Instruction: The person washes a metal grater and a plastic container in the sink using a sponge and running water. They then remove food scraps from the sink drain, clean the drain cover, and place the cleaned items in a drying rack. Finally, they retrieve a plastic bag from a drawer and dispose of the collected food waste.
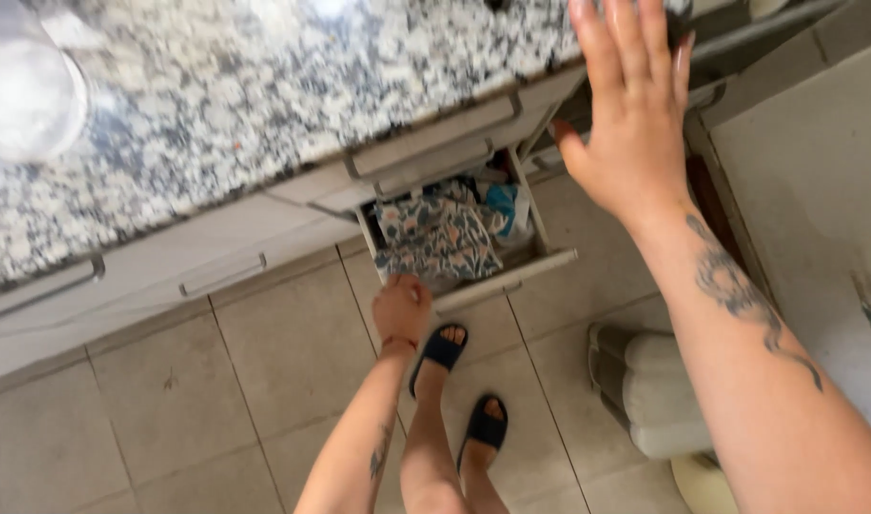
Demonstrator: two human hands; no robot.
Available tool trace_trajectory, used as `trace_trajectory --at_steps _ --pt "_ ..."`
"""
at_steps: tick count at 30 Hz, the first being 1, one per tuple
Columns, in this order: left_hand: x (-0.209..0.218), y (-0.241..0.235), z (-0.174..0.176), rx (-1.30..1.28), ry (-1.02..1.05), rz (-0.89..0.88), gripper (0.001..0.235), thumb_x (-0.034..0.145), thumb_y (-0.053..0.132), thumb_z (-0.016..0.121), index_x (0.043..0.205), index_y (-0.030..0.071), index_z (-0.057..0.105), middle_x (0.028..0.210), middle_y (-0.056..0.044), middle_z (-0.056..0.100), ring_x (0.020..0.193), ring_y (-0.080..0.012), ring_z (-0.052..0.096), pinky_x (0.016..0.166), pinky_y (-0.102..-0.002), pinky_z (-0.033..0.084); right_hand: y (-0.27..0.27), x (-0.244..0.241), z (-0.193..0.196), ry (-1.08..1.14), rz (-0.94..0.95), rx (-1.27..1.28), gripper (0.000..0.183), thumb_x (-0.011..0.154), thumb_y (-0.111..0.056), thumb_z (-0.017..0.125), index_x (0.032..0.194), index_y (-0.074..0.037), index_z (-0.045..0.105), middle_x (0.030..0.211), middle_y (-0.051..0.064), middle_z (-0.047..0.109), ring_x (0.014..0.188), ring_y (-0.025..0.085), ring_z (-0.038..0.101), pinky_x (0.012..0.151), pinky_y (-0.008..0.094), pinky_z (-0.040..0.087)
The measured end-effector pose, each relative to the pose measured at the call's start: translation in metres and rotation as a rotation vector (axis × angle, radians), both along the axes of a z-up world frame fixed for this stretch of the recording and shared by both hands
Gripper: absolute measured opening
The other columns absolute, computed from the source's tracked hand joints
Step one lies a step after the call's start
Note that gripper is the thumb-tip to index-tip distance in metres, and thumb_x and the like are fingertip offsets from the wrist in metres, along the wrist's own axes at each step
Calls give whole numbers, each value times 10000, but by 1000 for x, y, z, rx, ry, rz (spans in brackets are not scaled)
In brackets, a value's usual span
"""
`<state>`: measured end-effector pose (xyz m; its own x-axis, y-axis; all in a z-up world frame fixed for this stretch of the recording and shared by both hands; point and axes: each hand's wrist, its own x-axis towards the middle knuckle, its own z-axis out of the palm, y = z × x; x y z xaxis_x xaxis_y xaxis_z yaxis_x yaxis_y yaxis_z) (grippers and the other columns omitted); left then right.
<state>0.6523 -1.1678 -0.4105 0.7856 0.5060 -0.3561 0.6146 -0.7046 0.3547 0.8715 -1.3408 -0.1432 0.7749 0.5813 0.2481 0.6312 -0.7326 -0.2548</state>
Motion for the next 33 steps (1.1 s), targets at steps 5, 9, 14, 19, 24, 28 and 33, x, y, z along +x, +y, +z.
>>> trace_trajectory --at_steps 5,9,14,19,24,28,33 --pt "73 -8 -2 -78 -527 -313 346 894 140 521 1238 116 503 1188 -131 481 927 -345 551 710 -457 509 -5 9 -27 -103 83 70 826 737 46 815 1366 -20 285 1390 225 284 1294 422 186 1107 541 251" --pt "149 -5 -28 -700 -10 9 651 830 292 559 1425 249 299 1511 -133 14 1364 -421 144 939 -564 418 1 9 -28 -109 52 89 824 706 113 746 1380 -14 289 1415 199 263 1333 373 154 1162 484 228" --pt "165 -5 -62 -874 -286 400 754 719 284 691 1401 199 381 1279 -76 413 1082 -288 487 833 -408 457 -4 12 -38 -140 47 54 846 774 38 805 1418 -77 268 1436 154 265 1356 338 182 1172 492 315" --pt "111 8 -20 -885 -263 240 574 835 306 579 1371 197 406 1471 -57 322 1323 -303 357 949 -465 432 -8 17 -49 -200 49 72 887 835 27 785 1492 -137 214 1520 82 151 1433 287 65 1146 496 439" --pt "42 -6 25 -604 -334 -172 428 833 277 647 1251 223 576 1378 -31 485 1114 -171 573 753 -299 506 -8 -1 -24 55 54 211 823 910 -4 805 1496 -143 244 1559 64 115 1452 281 2 1270 527 124" --pt "7 -36 80 -790 -376 -289 457 838 281 610 1260 117 543 1369 -92 468 1157 -217 526 869 -345 437 -31 -66 -82 237 -230 650 401 861 -21 577 1250 -64 488 1253 118 476 1178 270 458 1035 384 367" --pt "-16 -62 92 -633 -319 -531 499 784 317 570 1242 120 546 1373 -33 483 1161 -279 494 934 -433 350 -23 -130 -170 1269 -702 748 940 663 -380 674 1427 -225 148 1497 52 258 1340 214 318 990 339 348"
